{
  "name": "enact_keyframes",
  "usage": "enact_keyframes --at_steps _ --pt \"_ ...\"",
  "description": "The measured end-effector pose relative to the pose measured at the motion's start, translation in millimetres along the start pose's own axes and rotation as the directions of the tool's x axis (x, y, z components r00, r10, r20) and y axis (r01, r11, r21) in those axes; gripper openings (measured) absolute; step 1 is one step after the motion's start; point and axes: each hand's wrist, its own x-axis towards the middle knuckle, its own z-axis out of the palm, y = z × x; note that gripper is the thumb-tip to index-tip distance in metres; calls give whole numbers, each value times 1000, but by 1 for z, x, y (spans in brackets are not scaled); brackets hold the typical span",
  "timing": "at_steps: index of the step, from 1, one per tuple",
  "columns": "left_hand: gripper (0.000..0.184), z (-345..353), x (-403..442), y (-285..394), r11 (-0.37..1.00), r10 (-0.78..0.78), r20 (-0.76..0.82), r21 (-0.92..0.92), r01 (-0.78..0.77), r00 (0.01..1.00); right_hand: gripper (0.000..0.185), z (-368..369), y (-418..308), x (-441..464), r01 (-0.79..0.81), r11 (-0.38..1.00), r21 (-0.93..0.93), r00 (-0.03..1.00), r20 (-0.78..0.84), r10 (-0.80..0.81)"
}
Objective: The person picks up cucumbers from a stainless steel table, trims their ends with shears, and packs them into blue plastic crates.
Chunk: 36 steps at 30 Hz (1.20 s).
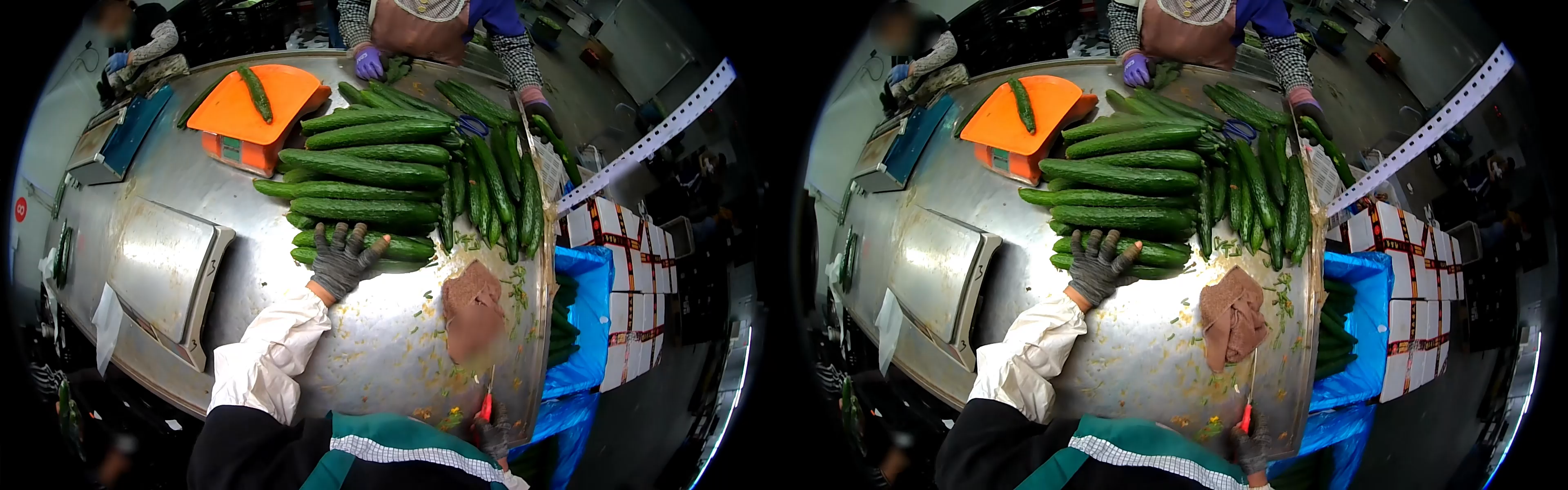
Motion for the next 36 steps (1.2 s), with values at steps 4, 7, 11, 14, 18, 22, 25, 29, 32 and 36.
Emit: enact_keyframes --at_steps 4,7,11,14,18,22,25,29,32,36 --pt "76 -3 2 0 1000 7 -19 21 -7 1000 49 2 -4 -1 69 998 0 998 13 -69" --pt "75 0 -2 1 1000 -16 5 -6 16 1000 49 4 -19 -4 13 997 77 998 60 -18" --pt "77 -19 6 3 998 -51 215 -35 60 975 54 4 -13 -3 260 882 -393 962 31 -270" --pt "79 -28 7 7 997 -61 273 -20 69 960 59 1 -36 -13 257 840 -477 961 33 -276" --pt "81 -34 8 8 995 -81 301 -29 94 950 60 -4 -37 -22 336 714 -614 919 46 -393" --pt "82 -44 10 11 991 -102 392 -35 126 914 57 -5 -31 -34 347 563 -750 876 45 -481" --pt "84 -60 12 12 987 -127 431 -31 155 893 54 -3 -30 -41 417 519 -746 833 86 -546" --pt "86 -49 -13 17 895 -110 123 -420 152 986 38 4 -30 -44 479 427 -767 831 238 -503" --pt "76 -72 -10 37 958 -79 -6 -277 74 997 32 20 -39 -33 236 544 -805 954 85 -288" --pt "68 -105 -24 78 940 12 12 -341 -7 1000 57 15 -36 -31 222 522 -824 934 24 -358"
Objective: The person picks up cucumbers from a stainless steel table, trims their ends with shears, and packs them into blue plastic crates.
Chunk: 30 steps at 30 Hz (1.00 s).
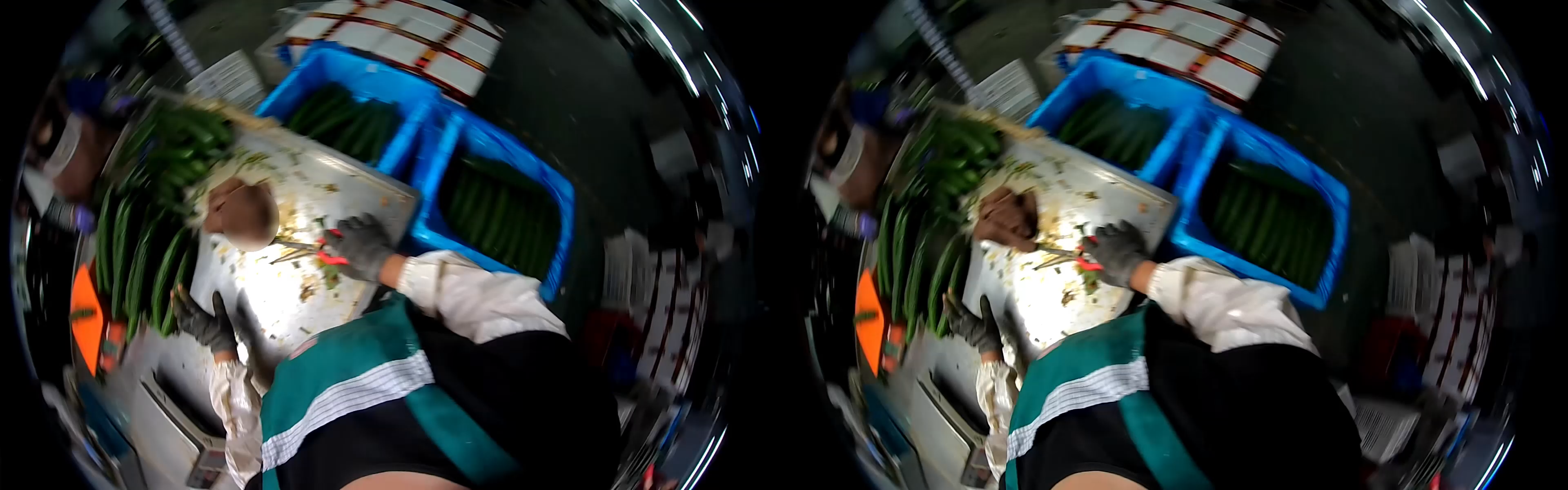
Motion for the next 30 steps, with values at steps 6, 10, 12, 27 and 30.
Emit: enact_keyframes --at_steps 6,10,12,27,30 --pt "67 -14 0 79 958 239 100 -184 -218 966 61 9 24 -15 13 997 78 978 -207 3" --pt "63 -16 22 141 840 410 51 -409 -356 910 55 29 50 -45 -37 939 341 897 -403 182" --pt "63 -24 31 190 767 485 105 -529 -364 868 50 25 87 -81 -82 886 457 800 -500 331" --pt "45 15 -11 399 202 933 10 -843 -499 361 56 45 365 -174 -703 697 -143 709 -215 671" --pt "40 26 -20 388 247 928 76 -857 -452 365 49 56 382 -152 -670 711 -215 742 -165 650"
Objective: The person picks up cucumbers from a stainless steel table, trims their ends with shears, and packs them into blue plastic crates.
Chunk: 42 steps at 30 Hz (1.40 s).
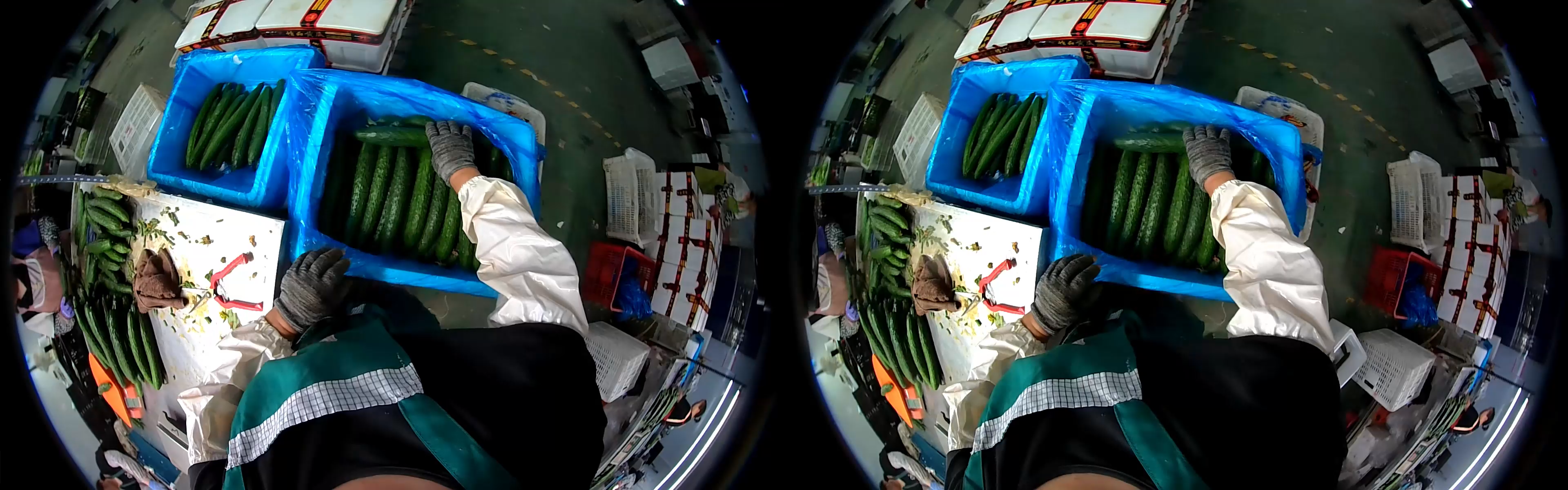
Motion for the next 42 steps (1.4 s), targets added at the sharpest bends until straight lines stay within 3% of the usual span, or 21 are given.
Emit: enact_keyframes --at_steps 3,5,9,11,14,15,18,19,20,21,23,27,30,32,33,35,36,37,39,41,42 --pt "34 -2 -7 -5 990 -138 19 -35 139 990 47 -14 5 16 9 999 48 989 144 -16" --pt "30 -8 1 -5 927 -333 52 -162 337 941 47 -28 10 11 45 997 57 986 158 -53" --pt "25 -3 15 -12 802 -485 64 -365 473 872 51 -63 7 -21 71 979 190 988 118 -95" --pt "25 -3 32 -9 279 -691 346 -682 675 635 52 -79 3 -39 101 942 320 982 121 -146" --pt "36 11 49 -21 150 -643 318 -839 522 696 58 -88 -6 -63 45 775 630 979 127 -159" --pt "40 13 61 -19 62 -652 287 -902 427 702 60 -79 -12 -70 17 726 688 980 132 -148" --pt "46 26 84 -27 47 -633 235 -939 340 737 56 -108 -37 -87 -62 646 761 980 169 -105" --pt "46 26 90 -29 44 -640 236 -939 342 731 58 -119 -44 -89 -137 454 880 968 216 -126" --pt "45 23 98 -29 -166 -631 375 -920 355 679 61 -124 -51 -91 -218 239 946 953 259 -156" --pt "44 21 104 -29 -368 -591 507 -862 349 627 61 -124 -57 -91 -220 240 945 951 263 -164" --pt "41 20 110 -31 -456 -600 515 -849 268 613 54 -122 -68 -89 -396 -23 918 895 381 -232" --pt "35 29 108 -69 -760 -381 646 -627 175 661 39 -140 -71 -79 -474 -233 849 877 431 -213" --pt "38 -6 106 -65 -791 -393 665 -597 136 635 38 -117 -79 -75 -330 -328 885 940 278 -198" --pt "39 -12 100 -76 -766 -376 567 -635 98 733 39 -124 -86 -72 -109 -334 936 977 39 -210" --pt "39 -17 94 -80 -760 -387 558 -643 88 734 39 -132 -90 -72 -104 -334 937 975 29 -221" --pt "42 -37 83 -83 -792 -328 499 -608 55 802 37 -144 -96 -73 -552 -671 495 833 280 -478" --pt "45 -31 77 -93 -587 -587 392 -808 -39 709 37 -144 -101 -74 -561 -662 497 825 268 -497" --pt "45 -42 69 -97 -568 -623 389 -821 -51 678 35 -144 -107 -74 -546 -593 593 835 327 -442" --pt "45 -71 41 -104 -659 -464 268 -741 -127 844 32 -139 -123 -77 -536 -499 681 839 364 -405" --pt "50 -101 6 -107 -563 -535 149 -797 -220 831 29 -127 -143 -85 -359 -247 900 923 304 -234" --pt "46 -114 -16 -110 -519 -585 133 -820 -243 800 28 -113 -156 -89 -116 -71 991 977 101 -190"
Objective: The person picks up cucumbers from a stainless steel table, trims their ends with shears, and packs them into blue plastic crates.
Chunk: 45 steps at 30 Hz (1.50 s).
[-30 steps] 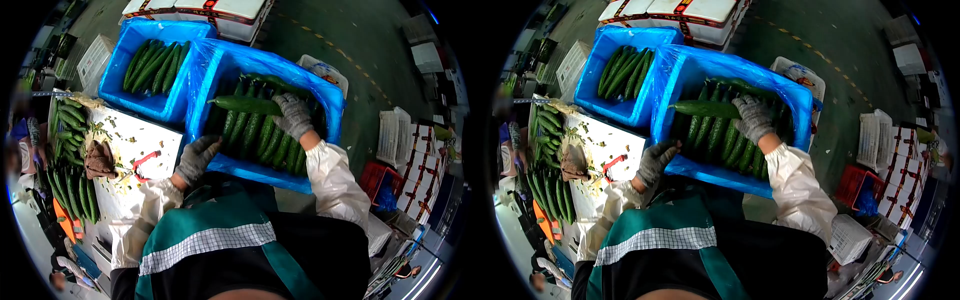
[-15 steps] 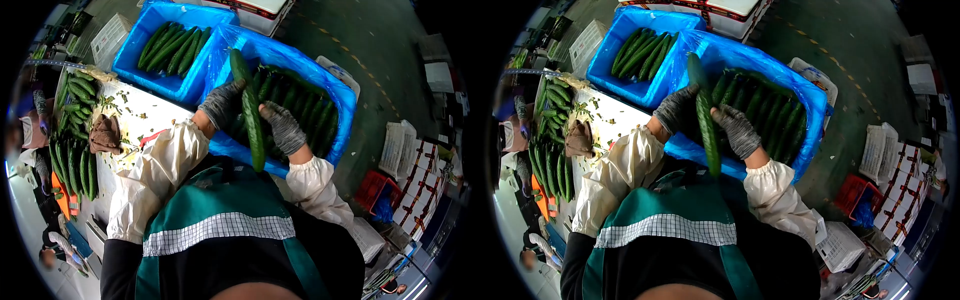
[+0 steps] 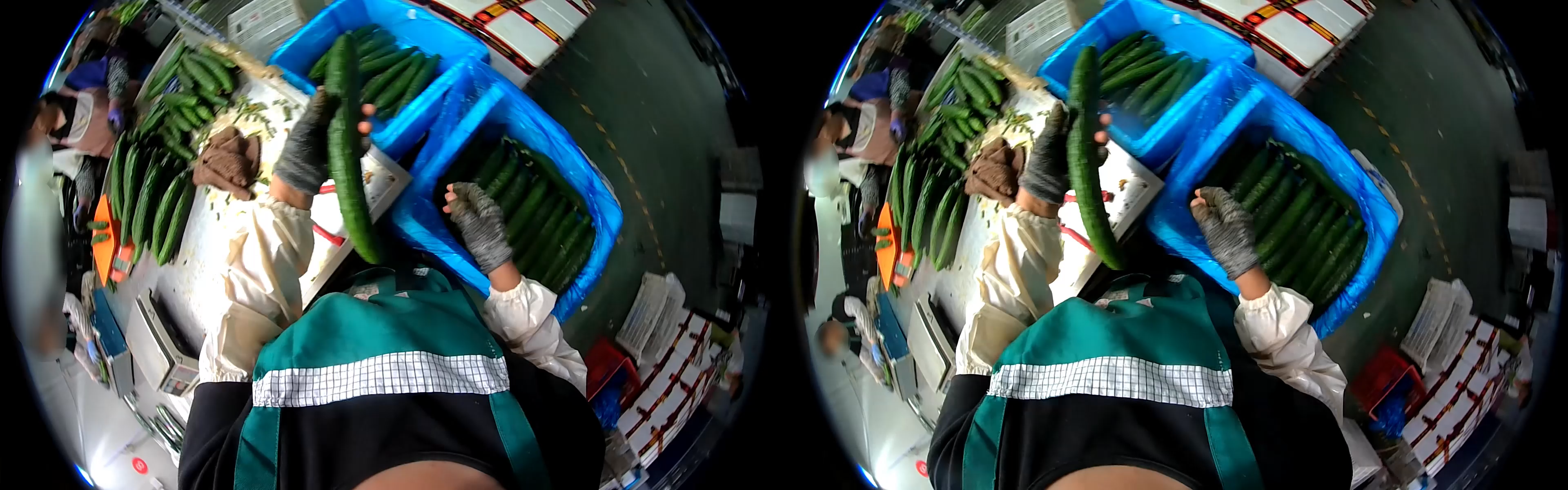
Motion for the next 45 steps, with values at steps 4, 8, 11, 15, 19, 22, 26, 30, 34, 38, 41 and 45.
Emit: enact_keyframes --at_steps 4,8,11,15,19,22,26,30,34,38,41,45 --pt "44 -21 -77 55 973 192 -123 155 -173 974 36 55 -11 -8 505 714 -485 859 206 -468" --pt "53 -35 -141 79 919 335 -177 278 -280 925 47 112 -7 4 676 466 -570 733 462 -499" --pt "45 -49 -182 82 931 345 -262 221 -291 902 52 150 -11 12 695 341 -633 718 579 -387" --pt "44 -62 -232 78 893 374 -487 418 -166 790 60 186 -20 10 615 164 -772 786 618 -37" --pt "43 -60 -268 72 859 303 -553 511 28 776 62 196 -19 13 562 152 -813 824 566 -21" --pt "39 -61 -285 68 858 270 -601 505 96 753 55 195 -14 20 602 123 -789 799 592 -107" --pt "40 -77 -299 66 877 266 -576 478 53 773 51 185 -1 31 657 90 -749 748 631 -205" --pt "42 -86 -300 65 905 285 -509 423 -52 812 46 168 4 39 741 272 -613 668 633 -392" --pt "44 -95 -302 64 915 260 -440 396 -74 860 37 156 -29 19 536 688 -489 783 593 -188" --pt "48 -95 -300 61 922 212 -397 384 -49 893 42 148 -48 0 325 890 -320 763 644 -47" --pt "49 -93 -294 60 924 164 -347 381 -21 924 49 147 -58 -10 232 932 -277 725 688 24" --pt "49 -91 -291 58 928 141 -339 372 -5 930 45 151 -58 -8 387 852 -352 708 705 -30"
